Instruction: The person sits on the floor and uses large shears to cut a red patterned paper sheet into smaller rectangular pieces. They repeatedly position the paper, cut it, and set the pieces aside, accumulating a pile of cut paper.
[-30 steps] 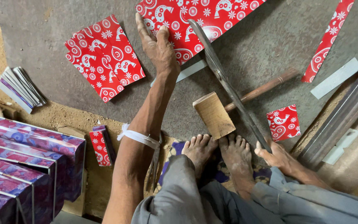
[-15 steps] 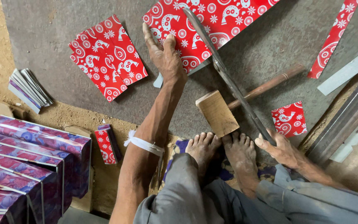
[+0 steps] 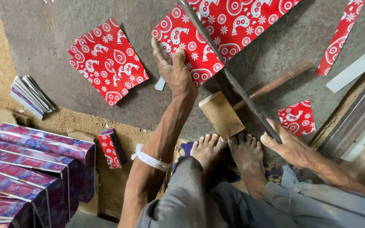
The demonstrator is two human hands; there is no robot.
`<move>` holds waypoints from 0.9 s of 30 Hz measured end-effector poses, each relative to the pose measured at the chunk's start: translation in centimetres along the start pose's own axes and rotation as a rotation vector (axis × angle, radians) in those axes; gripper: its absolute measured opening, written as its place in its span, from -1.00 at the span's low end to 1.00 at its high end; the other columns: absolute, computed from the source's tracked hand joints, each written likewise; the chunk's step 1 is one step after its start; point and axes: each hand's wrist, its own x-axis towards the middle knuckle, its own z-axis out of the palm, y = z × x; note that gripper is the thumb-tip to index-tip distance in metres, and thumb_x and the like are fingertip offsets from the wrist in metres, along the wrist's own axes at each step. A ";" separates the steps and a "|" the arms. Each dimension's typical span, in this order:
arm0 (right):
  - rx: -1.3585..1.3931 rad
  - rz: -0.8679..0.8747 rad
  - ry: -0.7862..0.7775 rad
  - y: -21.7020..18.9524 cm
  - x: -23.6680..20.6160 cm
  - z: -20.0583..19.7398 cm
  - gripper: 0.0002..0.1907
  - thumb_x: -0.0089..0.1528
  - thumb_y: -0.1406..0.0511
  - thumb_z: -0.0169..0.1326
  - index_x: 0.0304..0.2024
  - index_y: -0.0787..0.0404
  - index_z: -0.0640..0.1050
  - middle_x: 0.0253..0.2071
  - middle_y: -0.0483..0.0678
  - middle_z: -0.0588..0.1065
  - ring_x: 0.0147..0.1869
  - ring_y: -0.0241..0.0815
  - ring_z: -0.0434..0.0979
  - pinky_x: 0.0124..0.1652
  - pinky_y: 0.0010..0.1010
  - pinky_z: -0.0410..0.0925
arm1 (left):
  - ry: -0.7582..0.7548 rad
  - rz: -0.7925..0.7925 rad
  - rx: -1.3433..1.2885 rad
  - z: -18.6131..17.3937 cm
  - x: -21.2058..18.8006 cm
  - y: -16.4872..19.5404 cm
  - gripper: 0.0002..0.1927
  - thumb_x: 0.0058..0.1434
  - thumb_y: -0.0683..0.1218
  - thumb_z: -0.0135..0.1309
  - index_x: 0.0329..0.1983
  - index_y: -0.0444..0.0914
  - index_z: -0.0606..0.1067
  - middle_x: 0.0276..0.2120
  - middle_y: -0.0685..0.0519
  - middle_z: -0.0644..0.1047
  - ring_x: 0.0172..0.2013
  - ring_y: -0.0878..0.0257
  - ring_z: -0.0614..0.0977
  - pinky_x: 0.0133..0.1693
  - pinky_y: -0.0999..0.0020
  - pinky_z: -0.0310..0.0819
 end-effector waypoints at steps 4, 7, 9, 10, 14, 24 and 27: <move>0.014 0.313 0.032 1.1 0.6 0.7 -0.35 0.24 -0.17 -0.07 0.07 0.20 0.46 -0.10 0.01 0.49 0.07 -0.13 0.46 0.09 -0.22 0.31 | 0.013 -0.090 -0.027 -0.1 -0.1 0.4 -0.16 0.31 -0.29 -0.07 0.63 -0.20 -0.08 0.22 -0.29 0.36 0.01 0.05 0.51 0.05 0.12 0.52; 0.002 0.254 0.078 2.7 0.8 1.2 -0.41 0.25 -0.16 -0.02 -0.14 0.22 0.52 -0.32 0.00 0.44 -0.17 -0.14 0.46 -0.10 -0.23 0.38 | 0.003 -0.002 0.031 -0.2 0.1 0.4 -0.19 0.31 -0.31 -0.06 0.60 -0.25 -0.05 0.37 -0.15 0.30 0.20 0.15 0.51 0.22 0.22 0.49; -0.042 0.260 0.102 3.8 1.0 1.4 -0.42 0.24 -0.16 0.00 -0.23 0.24 0.52 -0.39 -0.01 0.41 -0.23 -0.15 0.43 -0.18 -0.21 0.37 | 0.014 -0.025 0.027 -0.3 0.1 0.3 -0.19 0.31 -0.30 -0.06 0.60 -0.24 -0.04 0.37 -0.13 0.30 0.19 0.15 0.51 0.20 0.22 0.50; -0.064 0.264 0.118 4.3 1.1 1.5 -0.42 0.24 -0.15 0.01 -0.27 0.25 0.52 -0.43 -0.01 0.39 -0.27 -0.15 0.42 -0.21 -0.21 0.37 | 0.017 -0.037 0.023 -0.3 0.1 0.2 -0.19 0.30 -0.30 -0.06 0.60 -0.23 -0.03 0.38 -0.12 0.30 0.19 0.16 0.52 0.19 0.22 0.51; -0.054 0.260 0.168 5.6 1.4 2.2 -0.41 0.21 -0.15 0.06 -0.29 0.28 0.55 -0.48 0.02 0.45 -0.29 -0.11 0.47 -0.22 -0.20 0.38 | 0.066 -0.097 -0.017 -0.3 0.3 -0.1 -0.19 0.26 -0.30 -0.06 0.58 -0.24 -0.02 0.30 -0.17 0.33 0.10 0.12 0.54 0.10 0.18 0.53; -0.199 0.379 0.231 6.0 2.0 1.8 -0.32 0.18 -0.16 0.09 -0.09 0.32 0.60 -0.28 0.22 0.59 -0.11 0.12 0.66 -0.07 -0.08 0.44 | 0.034 -0.087 0.000 -2.5 0.1 1.8 -0.24 0.29 -0.27 -0.03 0.55 -0.27 0.02 0.16 -0.08 0.45 0.00 0.23 0.56 0.07 0.25 0.51; -0.259 0.424 0.236 5.9 2.1 1.7 -0.33 0.19 -0.16 0.09 -0.09 0.32 0.61 -0.28 0.25 0.57 -0.11 0.19 0.67 -0.07 -0.03 0.45 | 0.061 -0.032 0.155 -6.2 0.0 4.6 -0.42 0.35 -0.23 0.02 0.42 -0.33 0.19 0.01 -0.02 0.50 -0.08 0.29 0.55 0.02 0.32 0.50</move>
